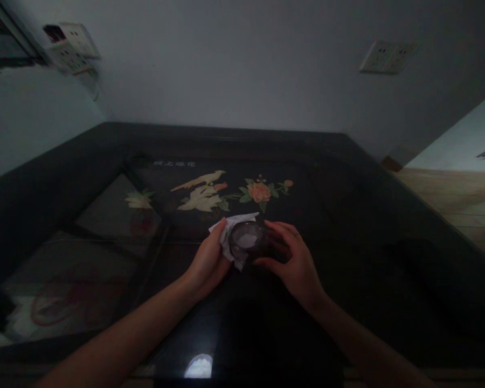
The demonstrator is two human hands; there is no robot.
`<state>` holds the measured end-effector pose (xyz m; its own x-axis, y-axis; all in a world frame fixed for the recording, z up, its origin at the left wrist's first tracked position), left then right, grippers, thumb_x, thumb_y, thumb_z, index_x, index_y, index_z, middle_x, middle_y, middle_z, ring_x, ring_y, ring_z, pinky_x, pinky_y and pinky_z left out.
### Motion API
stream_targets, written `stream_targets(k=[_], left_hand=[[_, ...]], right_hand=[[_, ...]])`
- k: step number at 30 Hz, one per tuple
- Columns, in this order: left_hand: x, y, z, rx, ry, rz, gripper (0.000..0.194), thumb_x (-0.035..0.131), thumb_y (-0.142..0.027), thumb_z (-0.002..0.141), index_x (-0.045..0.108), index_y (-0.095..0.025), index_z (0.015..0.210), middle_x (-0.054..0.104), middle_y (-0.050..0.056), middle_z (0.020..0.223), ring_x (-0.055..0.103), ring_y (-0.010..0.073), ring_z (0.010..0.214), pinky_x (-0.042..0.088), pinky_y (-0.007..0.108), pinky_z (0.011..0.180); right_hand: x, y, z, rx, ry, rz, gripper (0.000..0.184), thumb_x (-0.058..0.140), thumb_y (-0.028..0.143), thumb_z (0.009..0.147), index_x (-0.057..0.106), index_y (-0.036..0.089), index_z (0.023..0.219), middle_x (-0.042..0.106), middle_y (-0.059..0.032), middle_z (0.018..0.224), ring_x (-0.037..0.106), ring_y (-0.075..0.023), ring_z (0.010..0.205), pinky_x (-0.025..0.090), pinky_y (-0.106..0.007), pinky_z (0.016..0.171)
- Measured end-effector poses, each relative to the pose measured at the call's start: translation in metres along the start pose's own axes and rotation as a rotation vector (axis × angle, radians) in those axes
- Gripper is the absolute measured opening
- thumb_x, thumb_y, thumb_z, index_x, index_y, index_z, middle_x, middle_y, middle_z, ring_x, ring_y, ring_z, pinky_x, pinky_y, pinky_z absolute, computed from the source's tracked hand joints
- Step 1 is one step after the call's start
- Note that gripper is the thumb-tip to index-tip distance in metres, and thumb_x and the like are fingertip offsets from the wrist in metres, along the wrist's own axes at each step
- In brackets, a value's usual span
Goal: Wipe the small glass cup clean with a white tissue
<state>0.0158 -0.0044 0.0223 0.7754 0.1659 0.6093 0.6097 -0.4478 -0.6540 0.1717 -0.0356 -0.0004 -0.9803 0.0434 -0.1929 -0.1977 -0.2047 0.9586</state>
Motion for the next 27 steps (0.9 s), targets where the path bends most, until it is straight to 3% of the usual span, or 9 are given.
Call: stream_targets(k=[4,8,10,14,18,21,27], left_hand=[[0.003,0.002,-0.005,0.028,-0.075,-0.054,0.034,0.039,-0.028,0.096,0.068,-0.010,0.095,0.073,0.008,0.092,0.067,0.0180,0.094,0.051,0.030,0.091],[-0.001,0.011,-0.009,0.103,-0.145,-0.009,0.029,0.044,-0.029,0.094,0.068,-0.012,0.096,0.072,0.008,0.096,0.067,0.0179,0.094,0.051,0.029,0.092],[-0.005,0.017,-0.009,0.149,-0.077,0.062,0.030,0.046,-0.033,0.093,0.068,-0.015,0.103,0.071,0.008,0.106,0.065,0.0186,0.102,0.049,0.030,0.095],[-0.015,0.025,-0.008,0.320,0.096,0.329,0.037,0.047,-0.041,0.092,0.059,-0.024,0.123,0.059,0.003,0.131,0.052,0.0175,0.123,0.038,0.029,0.107],[-0.017,0.024,-0.014,0.435,0.143,0.527,0.043,0.045,-0.045,0.093,0.051,-0.027,0.131,0.049,0.002,0.141,0.041,0.0174,0.132,0.029,0.029,0.113],[-0.015,0.017,-0.019,0.479,0.157,0.614,0.045,0.044,-0.046,0.092,0.050,-0.026,0.132,0.049,0.004,0.141,0.043,0.0203,0.130,0.031,0.033,0.112],[-0.013,-0.001,-0.015,0.439,0.262,0.646,0.045,0.044,-0.052,0.091,0.067,-0.019,0.110,0.063,0.007,0.123,0.057,0.0248,0.113,0.039,0.036,0.105]], right_hand=[[0.005,-0.001,-0.003,0.004,0.032,-0.023,0.056,0.075,0.034,0.075,0.057,0.025,0.127,0.059,-0.0091,0.127,0.057,-0.0253,0.117,0.046,-0.043,0.103],[0.011,0.000,-0.005,0.041,0.081,-0.042,0.074,0.078,0.034,0.070,0.047,0.023,0.136,0.054,-0.0121,0.137,0.052,-0.0285,0.125,0.041,-0.047,0.107],[0.012,0.000,-0.005,0.069,0.070,-0.026,0.081,0.082,0.034,0.065,0.046,0.022,0.136,0.055,-0.0126,0.136,0.053,-0.0290,0.124,0.042,-0.047,0.106],[0.012,0.001,-0.004,0.109,0.017,0.035,0.078,0.085,0.029,0.059,0.051,0.023,0.130,0.061,-0.0104,0.128,0.057,-0.0278,0.119,0.047,-0.043,0.102],[0.008,0.003,-0.002,0.122,0.017,0.073,0.081,0.086,0.027,0.057,0.052,0.023,0.131,0.059,-0.0108,0.131,0.057,-0.0285,0.119,0.046,-0.043,0.102],[0.006,0.005,-0.003,0.095,0.034,0.042,0.080,0.086,0.028,0.058,0.053,0.023,0.130,0.060,-0.0098,0.130,0.057,-0.0283,0.118,0.045,-0.044,0.103],[0.007,0.006,-0.008,0.000,0.080,0.030,0.076,0.086,0.032,0.058,0.054,0.027,0.127,0.062,-0.0068,0.124,0.059,-0.0273,0.114,0.048,-0.044,0.100]])
Point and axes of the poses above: each hand's wrist, its own z-axis towards the middle knuckle, its own x-axis out of the palm, y = z × x, the point moved 1 cm from there along z, towards the middle knuckle
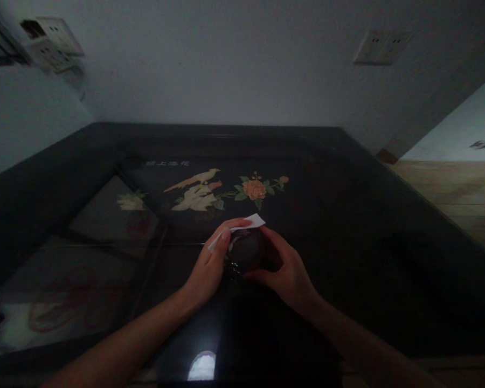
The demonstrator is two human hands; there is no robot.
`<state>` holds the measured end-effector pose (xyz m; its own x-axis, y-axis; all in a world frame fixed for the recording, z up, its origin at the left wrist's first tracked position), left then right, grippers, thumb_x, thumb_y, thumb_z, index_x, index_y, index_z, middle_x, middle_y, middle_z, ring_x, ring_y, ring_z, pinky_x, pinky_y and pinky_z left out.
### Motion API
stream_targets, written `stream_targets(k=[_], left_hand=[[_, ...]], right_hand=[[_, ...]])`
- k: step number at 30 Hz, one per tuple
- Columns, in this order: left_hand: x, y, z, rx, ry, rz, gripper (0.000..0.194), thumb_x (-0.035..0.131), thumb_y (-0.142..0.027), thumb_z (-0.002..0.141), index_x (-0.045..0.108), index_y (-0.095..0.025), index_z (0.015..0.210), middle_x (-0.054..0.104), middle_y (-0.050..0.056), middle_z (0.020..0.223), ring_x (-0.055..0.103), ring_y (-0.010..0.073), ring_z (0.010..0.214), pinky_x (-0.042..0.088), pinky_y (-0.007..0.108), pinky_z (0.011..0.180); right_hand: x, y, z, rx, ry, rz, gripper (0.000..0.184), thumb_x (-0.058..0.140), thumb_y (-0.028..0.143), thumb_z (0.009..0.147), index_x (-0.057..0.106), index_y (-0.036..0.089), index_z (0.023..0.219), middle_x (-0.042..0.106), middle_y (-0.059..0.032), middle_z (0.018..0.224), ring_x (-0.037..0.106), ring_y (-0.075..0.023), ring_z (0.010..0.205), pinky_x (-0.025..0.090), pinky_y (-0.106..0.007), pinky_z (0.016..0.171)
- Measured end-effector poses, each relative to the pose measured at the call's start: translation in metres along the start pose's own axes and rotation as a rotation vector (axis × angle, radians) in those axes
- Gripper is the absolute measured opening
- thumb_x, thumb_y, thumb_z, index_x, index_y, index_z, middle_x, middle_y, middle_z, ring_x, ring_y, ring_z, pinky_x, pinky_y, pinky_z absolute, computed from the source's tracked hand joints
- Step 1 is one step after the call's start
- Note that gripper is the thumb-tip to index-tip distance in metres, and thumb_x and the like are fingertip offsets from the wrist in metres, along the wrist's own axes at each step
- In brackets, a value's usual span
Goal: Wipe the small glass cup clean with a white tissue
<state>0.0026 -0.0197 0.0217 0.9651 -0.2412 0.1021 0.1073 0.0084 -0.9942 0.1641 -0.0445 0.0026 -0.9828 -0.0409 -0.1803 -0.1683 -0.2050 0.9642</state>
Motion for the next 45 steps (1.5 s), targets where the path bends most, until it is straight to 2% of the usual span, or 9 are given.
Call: stream_targets(k=[5,9,19,24,28,31,35,40,45], left_hand=[[0.004,0.004,0.011,-0.187,-0.027,-0.320,0.045,0.050,-0.052,0.087,0.068,-0.017,0.109,0.071,0.008,0.108,0.063,0.0260,0.105,0.045,0.039,0.098],[0.008,0.006,0.013,-0.295,-0.113,-0.394,0.046,0.058,-0.052,0.082,0.070,-0.013,0.102,0.073,0.009,0.102,0.063,0.0274,0.105,0.046,0.039,0.098],[0.002,0.023,0.005,-0.172,-0.091,-0.182,0.050,0.047,-0.053,0.089,0.059,-0.021,0.126,0.066,0.006,0.121,0.053,0.0267,0.122,0.037,0.040,0.107],[0.008,0.014,-0.006,-0.015,-0.113,-0.049,0.047,0.044,-0.049,0.092,0.054,-0.025,0.131,0.052,0.003,0.140,0.041,0.0225,0.133,0.029,0.035,0.114],[0.005,0.004,-0.011,0.058,-0.073,0.011,0.047,0.043,-0.050,0.092,0.057,-0.023,0.128,0.053,0.006,0.139,0.045,0.0244,0.130,0.034,0.035,0.110],[0.001,0.001,-0.006,-0.018,-0.019,-0.050,0.048,0.042,-0.053,0.091,0.063,-0.021,0.121,0.061,0.007,0.129,0.053,0.0267,0.121,0.040,0.037,0.105],[0.002,0.000,0.005,-0.188,-0.005,-0.284,0.050,0.046,-0.053,0.089,0.065,-0.017,0.117,0.069,0.009,0.114,0.060,0.0285,0.111,0.045,0.041,0.099],[0.007,0.005,0.010,-0.356,-0.113,-0.460,0.042,0.052,-0.047,0.087,0.069,-0.012,0.105,0.072,0.011,0.104,0.062,0.0283,0.108,0.045,0.042,0.100],[0.011,0.006,0.007,-0.406,-0.215,-0.521,0.040,0.049,-0.043,0.091,0.068,-0.011,0.106,0.072,0.010,0.102,0.062,0.0259,0.110,0.044,0.041,0.102]], right_hand=[[-0.004,0.004,0.002,-0.060,0.050,-0.017,0.074,0.085,0.032,0.062,0.052,0.032,0.129,0.054,-0.0059,0.131,0.051,-0.0265,0.123,0.043,-0.045,0.104],[-0.004,0.004,0.005,-0.049,0.036,0.018,0.071,0.084,0.034,0.062,0.055,0.031,0.127,0.052,-0.0065,0.129,0.053,-0.0258,0.120,0.046,-0.043,0.102],[-0.011,0.001,0.011,0.075,-0.056,0.083,0.074,0.083,0.034,0.063,0.053,0.025,0.130,0.058,-0.0088,0.131,0.055,-0.0270,0.121,0.047,-0.043,0.102],[-0.009,0.004,0.009,0.044,-0.088,0.067,0.075,0.083,0.034,0.062,0.053,0.025,0.130,0.058,-0.0088,0.131,0.055,-0.0276,0.121,0.046,-0.043,0.103],[-0.005,0.004,0.002,0.009,-0.033,0.026,0.077,0.086,0.032,0.058,0.054,0.026,0.128,0.061,-0.0081,0.127,0.058,-0.0282,0.117,0.048,-0.044,0.101],[-0.004,0.004,-0.001,-0.046,0.016,-0.006,0.077,0.086,0.031,0.058,0.054,0.027,0.128,0.062,-0.0072,0.126,0.059,-0.0277,0.115,0.047,-0.045,0.101],[-0.006,0.006,0.000,-0.091,0.050,0.007,0.076,0.085,0.030,0.060,0.054,0.029,0.129,0.059,-0.0068,0.129,0.055,-0.0276,0.120,0.044,-0.044,0.103],[-0.006,0.010,0.003,-0.038,0.028,0.042,0.073,0.084,0.031,0.062,0.055,0.027,0.128,0.059,-0.0072,0.129,0.055,-0.0274,0.120,0.046,-0.043,0.103],[-0.002,0.006,0.002,-0.014,-0.013,0.070,0.072,0.084,0.029,0.063,0.053,0.027,0.129,0.057,-0.0075,0.132,0.055,-0.0271,0.121,0.047,-0.042,0.103]])
Point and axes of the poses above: each hand's wrist, its own z-axis towards the middle knuckle, its own x-axis out of the palm, y = z × x, the point moved 1 cm from there along z, towards the middle knuckle
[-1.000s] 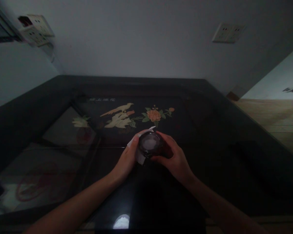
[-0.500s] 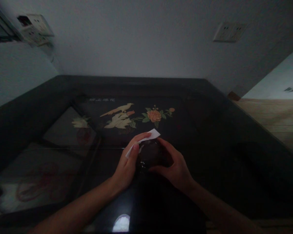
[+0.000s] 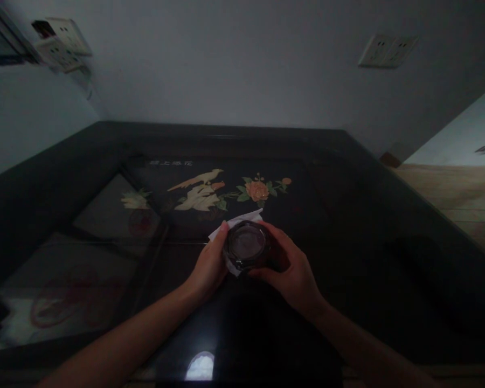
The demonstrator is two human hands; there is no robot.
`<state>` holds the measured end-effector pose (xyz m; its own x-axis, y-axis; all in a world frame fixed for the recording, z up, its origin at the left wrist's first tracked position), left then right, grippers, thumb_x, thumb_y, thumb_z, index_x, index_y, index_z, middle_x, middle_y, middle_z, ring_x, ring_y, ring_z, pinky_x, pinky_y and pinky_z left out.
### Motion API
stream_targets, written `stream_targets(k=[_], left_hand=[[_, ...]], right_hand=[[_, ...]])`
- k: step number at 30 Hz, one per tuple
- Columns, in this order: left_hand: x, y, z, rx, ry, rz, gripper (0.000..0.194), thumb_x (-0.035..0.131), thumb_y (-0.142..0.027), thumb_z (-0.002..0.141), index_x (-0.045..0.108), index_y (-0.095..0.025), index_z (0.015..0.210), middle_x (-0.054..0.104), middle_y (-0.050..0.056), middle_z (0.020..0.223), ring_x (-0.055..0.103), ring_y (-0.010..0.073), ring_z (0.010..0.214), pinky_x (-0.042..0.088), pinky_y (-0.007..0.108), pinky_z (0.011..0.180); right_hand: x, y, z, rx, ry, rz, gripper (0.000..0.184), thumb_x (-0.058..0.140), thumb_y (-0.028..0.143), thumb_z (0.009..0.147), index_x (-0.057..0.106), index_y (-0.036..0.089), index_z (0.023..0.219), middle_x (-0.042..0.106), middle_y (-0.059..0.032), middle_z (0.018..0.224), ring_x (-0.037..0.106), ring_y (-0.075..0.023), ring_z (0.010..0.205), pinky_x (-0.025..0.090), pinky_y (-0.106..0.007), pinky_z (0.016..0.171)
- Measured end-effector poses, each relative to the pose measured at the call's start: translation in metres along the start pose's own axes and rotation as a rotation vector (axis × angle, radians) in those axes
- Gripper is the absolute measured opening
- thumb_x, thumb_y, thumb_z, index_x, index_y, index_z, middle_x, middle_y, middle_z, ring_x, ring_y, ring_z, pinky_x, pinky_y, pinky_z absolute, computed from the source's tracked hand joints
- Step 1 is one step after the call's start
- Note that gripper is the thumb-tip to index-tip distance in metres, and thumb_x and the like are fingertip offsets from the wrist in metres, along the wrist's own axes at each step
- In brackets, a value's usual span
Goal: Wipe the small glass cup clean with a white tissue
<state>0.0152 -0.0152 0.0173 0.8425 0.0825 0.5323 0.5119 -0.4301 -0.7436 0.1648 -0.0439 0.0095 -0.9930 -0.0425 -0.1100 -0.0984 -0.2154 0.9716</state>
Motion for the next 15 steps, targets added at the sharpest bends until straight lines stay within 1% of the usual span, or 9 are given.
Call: stream_targets(k=[5,7,9,11,13,15], left_hand=[[0.006,0.003,-0.006,-0.017,-0.022,-0.031,0.039,0.045,-0.041,0.093,0.064,-0.012,0.112,0.070,0.011,0.108,0.062,0.0240,0.110,0.046,0.038,0.101],[0.004,0.008,-0.008,0.013,-0.012,0.007,0.042,0.045,-0.044,0.093,0.061,-0.014,0.117,0.068,0.011,0.115,0.059,0.0241,0.115,0.044,0.038,0.104],[0.000,0.015,-0.011,0.126,0.036,0.083,0.047,0.044,-0.048,0.092,0.056,-0.020,0.127,0.061,0.008,0.128,0.052,0.0235,0.124,0.038,0.037,0.109],[-0.004,0.021,-0.015,0.283,0.098,0.217,0.052,0.045,-0.050,0.091,0.046,-0.026,0.137,0.049,0.005,0.142,0.041,0.0225,0.134,0.029,0.037,0.114],[-0.008,0.022,-0.018,0.400,0.133,0.379,0.054,0.044,-0.050,0.092,0.041,-0.027,0.141,0.038,0.004,0.150,0.033,0.0223,0.139,0.021,0.037,0.117],[-0.009,0.019,-0.019,0.478,0.153,0.511,0.053,0.044,-0.049,0.092,0.043,-0.025,0.140,0.036,0.005,0.150,0.031,0.0227,0.139,0.017,0.038,0.118]], right_hand=[[0.000,-0.008,0.001,0.053,-0.083,0.012,0.074,0.083,0.028,0.062,0.052,0.026,0.128,0.057,-0.0089,0.131,0.055,-0.0275,0.120,0.047,-0.043,0.102],[0.001,-0.008,0.002,0.069,-0.103,0.019,0.073,0.084,0.028,0.061,0.052,0.026,0.127,0.057,-0.0090,0.130,0.056,-0.0273,0.120,0.048,-0.042,0.101],[0.001,-0.006,0.003,0.078,-0.106,0.030,0.072,0.084,0.027,0.061,0.052,0.026,0.126,0.058,-0.0087,0.129,0.057,-0.0269,0.119,0.049,-0.041,0.101],[0.002,-0.004,0.002,0.093,-0.091,0.037,0.072,0.084,0.026,0.060,0.052,0.025,0.125,0.059,-0.0085,0.128,0.058,-0.0264,0.118,0.049,-0.041,0.100],[0.002,-0.003,0.002,0.111,-0.073,0.033,0.071,0.083,0.025,0.061,0.052,0.025,0.125,0.060,-0.0084,0.127,0.059,-0.0260,0.116,0.050,-0.040,0.100],[0.002,-0.002,0.000,0.112,-0.057,0.011,0.072,0.083,0.025,0.061,0.053,0.025,0.126,0.061,-0.0080,0.127,0.060,-0.0260,0.115,0.050,-0.040,0.099]])
Point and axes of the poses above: each hand's wrist, its own z-axis towards the middle knuckle, its own x-axis out of the palm, y = z × x, the point moved 1 cm from there along z, towards the middle knuckle
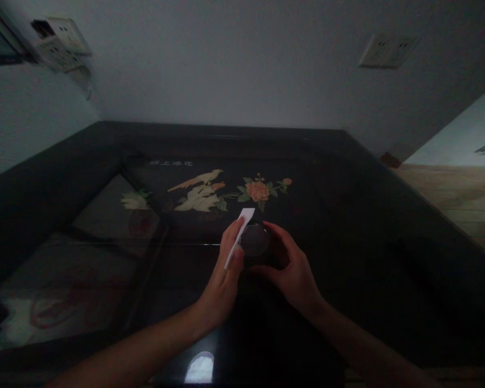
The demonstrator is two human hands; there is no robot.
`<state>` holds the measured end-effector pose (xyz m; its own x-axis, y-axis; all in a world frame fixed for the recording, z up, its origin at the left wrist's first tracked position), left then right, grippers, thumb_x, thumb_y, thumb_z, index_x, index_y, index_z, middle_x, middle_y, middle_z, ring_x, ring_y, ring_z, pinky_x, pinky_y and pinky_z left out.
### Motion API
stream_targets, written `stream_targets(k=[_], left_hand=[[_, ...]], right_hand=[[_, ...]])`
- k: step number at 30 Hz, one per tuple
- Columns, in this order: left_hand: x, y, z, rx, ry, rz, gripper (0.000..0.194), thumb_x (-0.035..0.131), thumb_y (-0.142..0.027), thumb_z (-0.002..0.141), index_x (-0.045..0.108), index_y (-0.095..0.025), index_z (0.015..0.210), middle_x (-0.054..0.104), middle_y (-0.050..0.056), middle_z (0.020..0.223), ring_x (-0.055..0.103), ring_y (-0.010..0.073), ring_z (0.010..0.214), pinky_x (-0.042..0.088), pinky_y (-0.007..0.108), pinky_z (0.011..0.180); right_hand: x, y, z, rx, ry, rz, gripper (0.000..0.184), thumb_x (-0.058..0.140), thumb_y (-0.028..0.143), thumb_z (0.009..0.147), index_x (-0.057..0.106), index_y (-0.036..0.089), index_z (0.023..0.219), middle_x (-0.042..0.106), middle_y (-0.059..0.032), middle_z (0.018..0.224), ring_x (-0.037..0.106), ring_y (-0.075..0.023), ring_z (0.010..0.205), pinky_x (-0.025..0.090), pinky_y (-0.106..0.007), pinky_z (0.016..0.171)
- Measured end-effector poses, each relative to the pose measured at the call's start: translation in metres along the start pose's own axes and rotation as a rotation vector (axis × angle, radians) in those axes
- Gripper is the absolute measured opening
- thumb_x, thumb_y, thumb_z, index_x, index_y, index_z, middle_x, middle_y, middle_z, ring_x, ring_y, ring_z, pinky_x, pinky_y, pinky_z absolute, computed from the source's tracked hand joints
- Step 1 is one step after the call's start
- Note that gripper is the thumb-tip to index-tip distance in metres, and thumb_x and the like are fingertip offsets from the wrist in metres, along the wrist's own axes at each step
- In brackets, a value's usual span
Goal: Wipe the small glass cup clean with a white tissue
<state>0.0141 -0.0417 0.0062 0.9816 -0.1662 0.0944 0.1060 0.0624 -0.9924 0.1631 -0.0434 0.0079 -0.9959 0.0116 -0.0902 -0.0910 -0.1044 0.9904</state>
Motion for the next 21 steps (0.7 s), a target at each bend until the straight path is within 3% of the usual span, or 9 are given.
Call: stream_targets(k=[4,9,11,17,21], left_hand=[[-0.006,-0.009,0.009,0.037,0.055,0.046,0.049,0.045,-0.049,0.091,0.053,-0.023,0.132,0.046,0.007,0.144,0.038,0.0246,0.135,0.022,0.039,0.116],[-0.013,-0.005,0.026,-0.197,0.107,-0.186,0.048,0.045,-0.053,0.089,0.065,-0.020,0.118,0.066,0.007,0.121,0.056,0.0286,0.118,0.040,0.042,0.105],[-0.014,-0.001,0.030,-0.275,0.073,-0.289,0.048,0.047,-0.054,0.088,0.068,-0.018,0.112,0.071,0.007,0.110,0.059,0.0298,0.113,0.043,0.043,0.102],[-0.005,-0.005,0.031,-0.462,-0.008,-0.569,0.041,0.049,-0.042,0.090,0.067,-0.011,0.109,0.071,0.011,0.108,0.060,0.0281,0.114,0.042,0.042,0.104],[0.002,-0.008,0.027,-0.478,0.000,-0.686,0.040,0.046,-0.040,0.092,0.065,-0.011,0.111,0.069,0.012,0.112,0.059,0.0264,0.116,0.040,0.042,0.107]], right_hand=[[-0.002,0.000,-0.003,-0.044,0.031,-0.058,0.071,0.083,0.027,0.061,0.054,0.026,0.126,0.062,-0.0072,0.126,0.061,-0.0263,0.114,0.050,-0.042,0.099],[-0.001,0.001,-0.003,-0.040,0.114,0.003,0.075,0.085,0.027,0.058,0.055,0.027,0.127,0.064,-0.0062,0.125,0.061,-0.0268,0.114,0.051,-0.043,0.099],[-0.002,0.002,-0.002,-0.012,0.127,0.061,0.075,0.086,0.027,0.057,0.056,0.028,0.127,0.064,-0.0061,0.124,0.061,-0.0273,0.114,0.051,-0.043,0.098],[-0.005,-0.001,0.003,0.026,0.135,0.167,0.075,0.086,0.029,0.058,0.056,0.025,0.127,0.061,-0.0080,0.129,0.058,-0.0268,0.119,0.049,-0.042,0.101],[-0.004,-0.003,0.005,-0.020,0.076,0.186,0.073,0.084,0.030,0.060,0.055,0.026,0.127,0.060,-0.0080,0.131,0.057,-0.0255,0.121,0.049,-0.040,0.102]])
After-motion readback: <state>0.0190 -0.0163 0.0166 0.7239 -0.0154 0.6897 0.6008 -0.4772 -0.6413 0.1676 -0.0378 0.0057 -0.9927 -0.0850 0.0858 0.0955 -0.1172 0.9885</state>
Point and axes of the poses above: each hand's wrist, its own z-axis towards the middle knuckle, its own x-axis out of the palm, y = z × x, the point moved 1 cm from there along z, towards the middle knuckle
